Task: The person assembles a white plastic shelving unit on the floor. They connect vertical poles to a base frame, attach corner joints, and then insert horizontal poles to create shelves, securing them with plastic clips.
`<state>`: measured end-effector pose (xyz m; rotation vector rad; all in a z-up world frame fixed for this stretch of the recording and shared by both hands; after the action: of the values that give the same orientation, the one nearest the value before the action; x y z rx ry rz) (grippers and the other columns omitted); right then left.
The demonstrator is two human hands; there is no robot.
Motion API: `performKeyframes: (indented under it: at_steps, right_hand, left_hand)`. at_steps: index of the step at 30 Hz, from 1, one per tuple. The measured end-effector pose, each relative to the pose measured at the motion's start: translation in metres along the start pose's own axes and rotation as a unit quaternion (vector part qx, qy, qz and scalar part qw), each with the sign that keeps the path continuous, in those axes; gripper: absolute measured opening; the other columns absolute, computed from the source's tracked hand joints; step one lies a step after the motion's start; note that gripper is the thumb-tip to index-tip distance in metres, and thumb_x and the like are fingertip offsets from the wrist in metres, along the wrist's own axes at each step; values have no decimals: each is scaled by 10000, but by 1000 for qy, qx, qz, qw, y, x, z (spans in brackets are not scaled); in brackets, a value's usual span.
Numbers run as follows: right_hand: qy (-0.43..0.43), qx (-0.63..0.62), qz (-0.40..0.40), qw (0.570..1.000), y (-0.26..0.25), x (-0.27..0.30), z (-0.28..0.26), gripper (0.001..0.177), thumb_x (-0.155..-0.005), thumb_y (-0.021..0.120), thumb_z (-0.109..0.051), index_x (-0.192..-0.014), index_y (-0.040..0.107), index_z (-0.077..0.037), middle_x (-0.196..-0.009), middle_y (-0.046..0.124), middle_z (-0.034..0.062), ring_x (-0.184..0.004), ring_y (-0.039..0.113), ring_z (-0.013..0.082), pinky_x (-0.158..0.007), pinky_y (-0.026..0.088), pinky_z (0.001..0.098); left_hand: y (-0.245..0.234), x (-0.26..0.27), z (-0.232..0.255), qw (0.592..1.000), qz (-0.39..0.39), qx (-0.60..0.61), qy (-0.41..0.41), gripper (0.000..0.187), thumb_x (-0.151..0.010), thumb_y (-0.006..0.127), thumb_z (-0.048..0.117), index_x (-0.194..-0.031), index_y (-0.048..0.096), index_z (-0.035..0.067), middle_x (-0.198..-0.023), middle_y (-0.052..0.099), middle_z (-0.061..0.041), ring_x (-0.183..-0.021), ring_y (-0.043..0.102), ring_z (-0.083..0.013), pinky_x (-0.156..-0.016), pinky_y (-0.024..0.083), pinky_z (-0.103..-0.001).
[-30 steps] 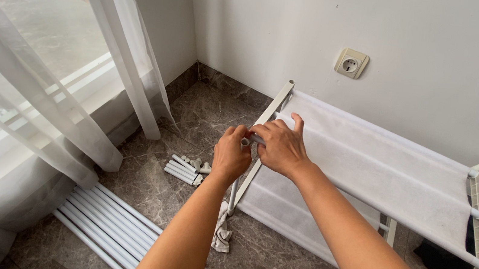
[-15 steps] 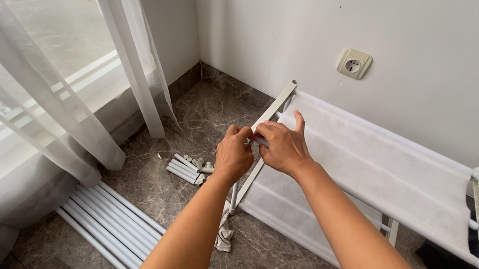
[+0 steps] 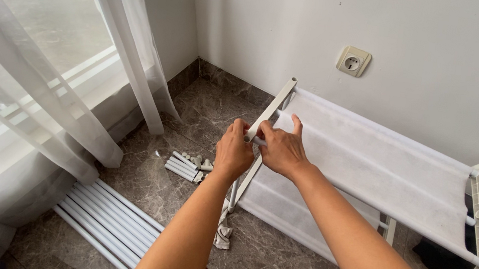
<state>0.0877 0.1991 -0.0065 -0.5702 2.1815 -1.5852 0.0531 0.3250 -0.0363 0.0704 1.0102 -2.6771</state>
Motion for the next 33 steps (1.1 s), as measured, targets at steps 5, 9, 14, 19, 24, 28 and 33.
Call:
performKeyframes:
  at_steps: [5, 9, 14, 19, 24, 28, 33]
  right_hand:
    - [-15, -9, 21, 1000, -4, 0, -4, 302, -859, 676, -120, -1127, 539, -142, -785, 741, 4, -855, 732, 238, -1218, 48, 616]
    - [26, 0, -26, 999, -5, 2, -3, 257, -877, 696, -173, -1102, 573, -181, -829, 752, -16, -941, 723, 202, -1255, 43, 606]
    - [-3, -4, 24, 1000, -26, 15, 11, 346, -777, 800, -246, -1071, 634, -170, -1083, 702, 38, -1178, 595, 239, -1155, 67, 638]
    - [58, -26, 57, 996, -72, 54, 79, 181, -850, 743, -213, -1016, 703, -153, -1116, 700, 58, -1131, 617, 269, -1114, 306, 523]
    - [251, -117, 136, 951, -129, 138, 202, 138, -873, 708, -165, -1001, 744, -129, -1019, 721, 76, -912, 674, 236, -821, 539, 405]
    - [393, -200, 190, 877, -157, 230, 303, 150, -874, 691, -107, -1011, 749, -84, -967, 742, 76, -839, 669, 190, -693, 538, 384]
    - [460, -232, 185, 837, -139, 312, 392, 191, -813, 747, -73, -1000, 766, -43, -958, 746, 116, -842, 656, 198, -718, 520, 334]
  left_hand:
    - [-1, -1, -2, 1000, -6, 13, -5, 386, -846, 695, 16, -1180, 510, 75, -1174, 670, -165, -1066, 686, -329, -901, 537, -468]
    - [-2, -1, -5, 1000, -23, 11, -7, 370, -855, 703, 59, -1169, 509, 52, -1136, 681, -178, -1026, 702, -335, -900, 543, -465]
    - [-1, 10, 15, 993, 36, -34, 110, 422, -785, 644, -15, -1195, 560, 34, -1191, 629, -192, -1099, 587, -384, -919, 492, -473]
    - [25, 23, 77, 952, 84, -51, 291, 381, -765, 630, -53, -1134, 618, 42, -1175, 641, -134, -1204, 526, -334, -1038, 414, -470]
    - [80, 40, 151, 941, 15, -39, 335, 248, -803, 656, -16, -1030, 695, 76, -1087, 675, -62, -1193, 546, -295, -1036, 381, -485]
    - [134, 62, 216, 929, -52, -13, 366, 182, -829, 681, 42, -997, 719, 102, -1078, 682, -42, -1174, 545, -275, -1040, 365, -494]
    - [224, 92, 280, 899, -141, -16, 415, 128, -853, 708, 122, -975, 748, 120, -1127, 685, -29, -1202, 524, -258, -1055, 342, -519]
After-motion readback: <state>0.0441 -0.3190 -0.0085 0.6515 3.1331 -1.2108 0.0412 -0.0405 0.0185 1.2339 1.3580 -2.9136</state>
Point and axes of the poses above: each hand's wrist, its own x-axis away from the middle knuckle, its own y-axis out of the palm, z = x × y, the point moved 4 cm from there along -x, towards the middle knuckle
